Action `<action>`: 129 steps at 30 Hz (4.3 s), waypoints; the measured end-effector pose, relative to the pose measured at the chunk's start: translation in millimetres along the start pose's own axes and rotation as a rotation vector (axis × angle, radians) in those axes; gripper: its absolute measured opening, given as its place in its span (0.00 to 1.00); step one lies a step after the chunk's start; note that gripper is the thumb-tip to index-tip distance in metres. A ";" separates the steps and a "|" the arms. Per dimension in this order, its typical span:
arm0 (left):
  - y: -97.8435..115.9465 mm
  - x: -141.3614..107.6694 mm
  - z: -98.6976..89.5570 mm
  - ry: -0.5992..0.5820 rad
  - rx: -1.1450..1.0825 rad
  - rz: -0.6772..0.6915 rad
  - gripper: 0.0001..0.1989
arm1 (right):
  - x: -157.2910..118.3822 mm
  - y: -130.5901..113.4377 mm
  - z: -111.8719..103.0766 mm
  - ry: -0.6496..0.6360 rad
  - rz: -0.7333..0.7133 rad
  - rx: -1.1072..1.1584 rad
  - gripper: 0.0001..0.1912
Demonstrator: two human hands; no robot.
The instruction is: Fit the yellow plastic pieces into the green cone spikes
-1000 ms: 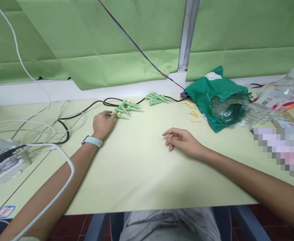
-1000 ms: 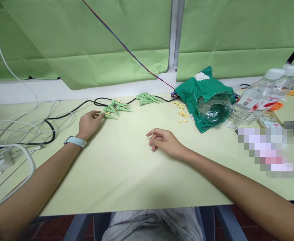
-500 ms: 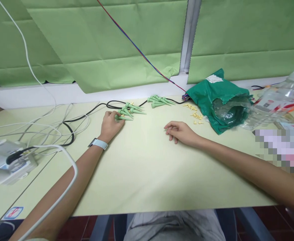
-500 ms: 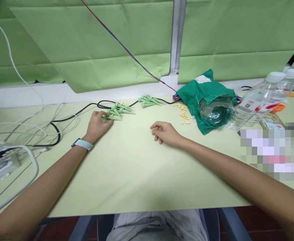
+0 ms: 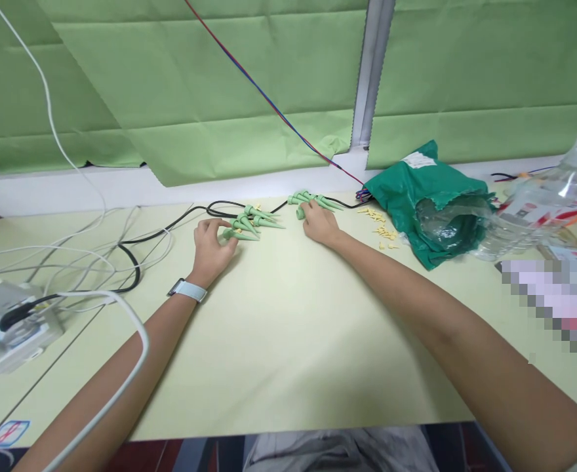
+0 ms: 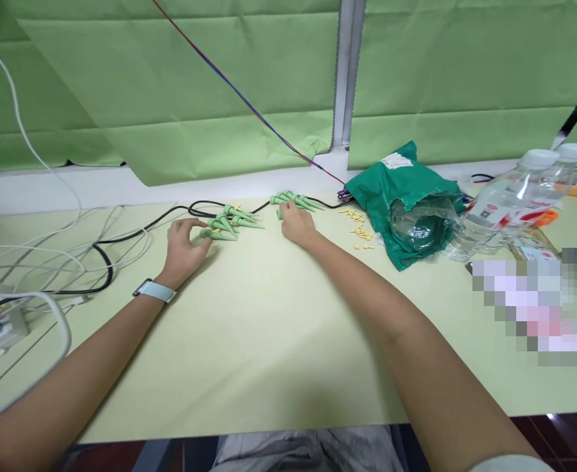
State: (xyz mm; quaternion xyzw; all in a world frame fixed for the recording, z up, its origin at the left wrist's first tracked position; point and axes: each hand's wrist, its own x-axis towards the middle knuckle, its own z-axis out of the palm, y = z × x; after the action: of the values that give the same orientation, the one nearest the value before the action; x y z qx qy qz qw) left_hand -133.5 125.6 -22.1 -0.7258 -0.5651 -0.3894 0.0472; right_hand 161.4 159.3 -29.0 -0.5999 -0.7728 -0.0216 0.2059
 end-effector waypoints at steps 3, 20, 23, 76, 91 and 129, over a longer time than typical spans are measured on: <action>2.1 -0.2 0.1 -0.016 0.001 0.000 0.13 | -6.1 -0.8 -0.9 0.018 0.015 -0.033 0.21; 92.7 -33.4 -4.7 -0.417 -0.756 -0.021 0.22 | -88.0 -33.4 -25.7 0.055 -0.065 0.899 0.11; 106.1 -39.5 -2.2 -0.534 -0.898 -0.170 0.26 | -103.3 -41.1 -32.7 -0.088 -0.068 1.031 0.15; 103.7 -43.6 0.3 -0.873 -1.204 -0.372 0.23 | -149.9 -32.7 -62.7 -0.193 -0.041 0.821 0.16; 107.5 -44.7 -2.0 -0.905 -1.151 -0.350 0.24 | -153.9 -26.9 -56.1 -0.173 -0.080 0.847 0.17; 127.2 -53.8 -6.3 -0.987 -1.253 -0.505 0.19 | -153.3 -31.1 -64.5 -0.244 -0.201 0.522 0.16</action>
State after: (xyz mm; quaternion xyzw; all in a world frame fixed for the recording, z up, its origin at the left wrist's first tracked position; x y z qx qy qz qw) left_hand -30.9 34.8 -3.7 -0.5565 -0.3457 -0.2678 -0.7065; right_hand 181.1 -8.2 -16.1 -0.4456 -0.8268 0.2295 0.2555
